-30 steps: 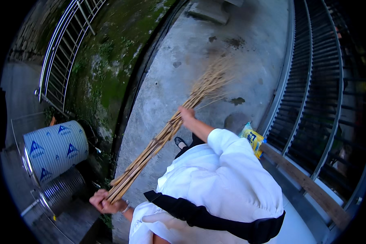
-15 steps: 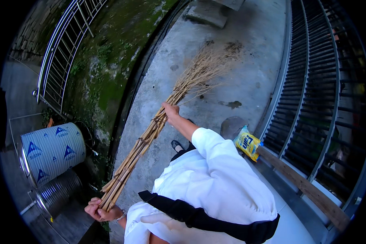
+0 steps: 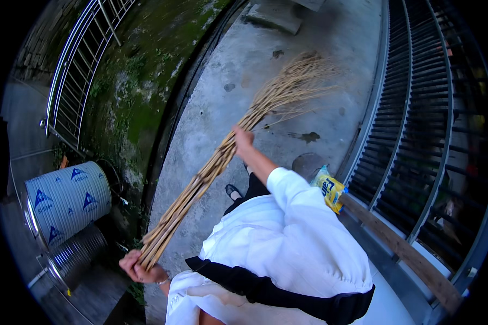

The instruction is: The person uses a hoe to scrape dirt and debris from a concrete patio surface. They then switch to a traditional straw broom to sweep the area, gathering dust and loose material into a pile near a metal railing.

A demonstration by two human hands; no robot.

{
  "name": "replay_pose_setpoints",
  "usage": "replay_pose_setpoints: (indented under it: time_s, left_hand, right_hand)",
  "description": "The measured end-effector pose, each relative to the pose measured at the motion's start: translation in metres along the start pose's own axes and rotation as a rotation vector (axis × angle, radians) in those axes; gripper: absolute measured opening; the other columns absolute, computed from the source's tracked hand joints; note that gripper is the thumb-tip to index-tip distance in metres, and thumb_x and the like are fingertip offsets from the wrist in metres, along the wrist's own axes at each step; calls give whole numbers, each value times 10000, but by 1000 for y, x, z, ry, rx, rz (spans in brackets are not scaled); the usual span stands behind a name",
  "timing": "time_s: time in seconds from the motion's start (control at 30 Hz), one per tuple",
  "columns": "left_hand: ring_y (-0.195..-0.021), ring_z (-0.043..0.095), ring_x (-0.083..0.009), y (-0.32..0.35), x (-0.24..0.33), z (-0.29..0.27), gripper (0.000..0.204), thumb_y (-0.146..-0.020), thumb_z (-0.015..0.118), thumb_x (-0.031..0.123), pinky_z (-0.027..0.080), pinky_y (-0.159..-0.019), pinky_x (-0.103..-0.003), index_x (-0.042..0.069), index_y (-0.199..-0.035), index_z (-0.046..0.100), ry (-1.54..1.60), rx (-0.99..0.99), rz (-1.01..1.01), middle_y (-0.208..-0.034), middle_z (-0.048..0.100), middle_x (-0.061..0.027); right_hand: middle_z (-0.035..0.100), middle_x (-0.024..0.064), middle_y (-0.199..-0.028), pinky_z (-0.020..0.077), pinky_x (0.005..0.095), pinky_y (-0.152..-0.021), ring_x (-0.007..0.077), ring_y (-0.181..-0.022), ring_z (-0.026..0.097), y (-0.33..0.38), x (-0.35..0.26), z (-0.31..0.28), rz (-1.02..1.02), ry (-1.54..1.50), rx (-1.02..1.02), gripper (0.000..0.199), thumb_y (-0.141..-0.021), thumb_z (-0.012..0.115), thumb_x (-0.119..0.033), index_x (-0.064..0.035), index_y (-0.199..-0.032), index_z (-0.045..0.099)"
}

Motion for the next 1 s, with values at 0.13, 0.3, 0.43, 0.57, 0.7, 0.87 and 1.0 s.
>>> replay_pose_setpoints:
  time_s: [0.13, 0.3, 0.43, 0.57, 0.7, 0.87, 1.0]
  left_hand:
    - [-577, 362, -166, -4, 2, -29, 184, -707, 409, 196, 324, -521, -288, 14, -681, 407, 21, 63, 13, -688, 325, -74]
    - [-605, 435, -178, 49, -37, 21, 223, -750, 433, 235, 369, -544, -298, 25, -676, 443, 35, 18, -144, -695, 375, -66]
    - [-722, 516, -223, 91, -50, 62, 196, -732, 506, 199, 430, -643, -325, 11, -786, 527, -39, -378, -288, -779, 481, -108]
    - [-846, 535, -256, 41, -28, 44, 356, -675, 611, 194, 432, -740, -328, 9, -973, 553, 106, -1063, -500, -837, 518, -120]
    - [-913, 503, -271, 12, -25, 38, 636, -624, 690, 218, 422, -780, -328, 37, -1181, 440, -230, -1317, -564, -991, 497, -137]
    - [-807, 514, -193, 32, -93, -20, 661, -583, 743, 176, 451, -677, -297, -5, -1146, 449, -354, -1620, -787, -943, 532, -86]
    - [-691, 519, -129, 1, -104, -10, 620, -566, 768, 172, 448, -667, -264, -26, -1083, 489, -248, -1649, -1172, -836, 574, -16]
  right_hand:
    - [590, 126, -816, 453, 331, -625, 191, -710, 556, -4, 56, -21, 7, 301, 21, 306, -624, 646, -125, 78, -836, 559]
    - [596, 135, -821, 453, 345, -593, 201, -698, 564, -74, 32, -87, -14, 295, 222, 327, -618, 657, -122, 93, -844, 557]
    - [591, 136, -805, 445, 353, -583, 203, -680, 554, -126, -55, -106, -185, 353, 326, 320, -637, 666, -131, 96, -835, 557]
    - [582, 136, -754, 439, 359, -579, 201, -632, 537, -127, -79, -101, -254, 216, 214, 310, -642, 670, -144, 96, -804, 559]
    - [582, 104, -767, 440, 332, -581, 184, -652, 548, -73, -42, -64, -283, 360, 190, 305, -647, 666, -166, 72, -806, 561]
    - [592, 123, -749, 448, 342, -588, 202, -672, 571, -52, 24, -43, -125, 577, 236, 301, -626, 684, -163, 56, -802, 575]
    - [591, 131, -740, 454, 350, -544, 210, -642, 576, -60, 49, -32, -11, 461, 226, 297, -621, 689, -142, 57, -807, 571]
Point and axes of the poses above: each hand's wrist, its own y-axis away from the middle knuckle, its own z-axis out of the palm, x = y × z, the point moved 1 cm from there along -y, towards the middle knuckle
